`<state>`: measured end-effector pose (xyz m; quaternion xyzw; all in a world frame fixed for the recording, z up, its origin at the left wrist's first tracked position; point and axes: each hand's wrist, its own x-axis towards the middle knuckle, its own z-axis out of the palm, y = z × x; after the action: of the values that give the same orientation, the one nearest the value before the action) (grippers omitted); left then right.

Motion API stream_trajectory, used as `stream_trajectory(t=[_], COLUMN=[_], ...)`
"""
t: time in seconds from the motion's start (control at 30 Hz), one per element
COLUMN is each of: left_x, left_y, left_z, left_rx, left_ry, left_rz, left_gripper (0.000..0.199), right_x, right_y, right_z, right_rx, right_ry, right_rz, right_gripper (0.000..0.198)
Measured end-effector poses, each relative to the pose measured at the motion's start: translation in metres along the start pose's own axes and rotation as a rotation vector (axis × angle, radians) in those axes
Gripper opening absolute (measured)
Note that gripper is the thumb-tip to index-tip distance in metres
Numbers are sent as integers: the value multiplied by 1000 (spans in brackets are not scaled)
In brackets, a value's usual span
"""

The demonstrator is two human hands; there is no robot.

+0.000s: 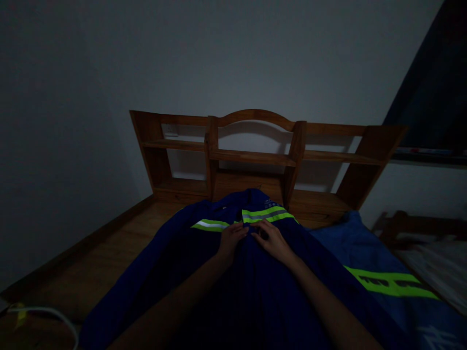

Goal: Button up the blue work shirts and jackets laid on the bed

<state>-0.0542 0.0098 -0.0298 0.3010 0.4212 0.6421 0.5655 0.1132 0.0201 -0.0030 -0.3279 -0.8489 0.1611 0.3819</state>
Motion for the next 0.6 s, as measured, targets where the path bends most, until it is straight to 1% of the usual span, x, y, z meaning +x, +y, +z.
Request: stream_trajectory(t=[0.1, 0.2, 0.43, 0.6], left_x=[-4, -6, -7, -11], left_y=[3, 5, 8, 11], left_z=[2, 4, 6, 7], left_rx=[0, 47, 182, 156], left_ry=[-4, 4, 88, 73], left_rz=[18, 24, -2, -5], left_gripper=[43, 42, 34, 34], right_x=[0, 0, -1, -1], right_y=[-1, -1, -4, -5], right_z=[-1, -1, -2, -3], right_rx=[-2, -4, 6, -5], right_ry=[-4, -8, -20, -18], right_rz=[2, 10, 3, 3], right_gripper=[25, 27, 33, 38])
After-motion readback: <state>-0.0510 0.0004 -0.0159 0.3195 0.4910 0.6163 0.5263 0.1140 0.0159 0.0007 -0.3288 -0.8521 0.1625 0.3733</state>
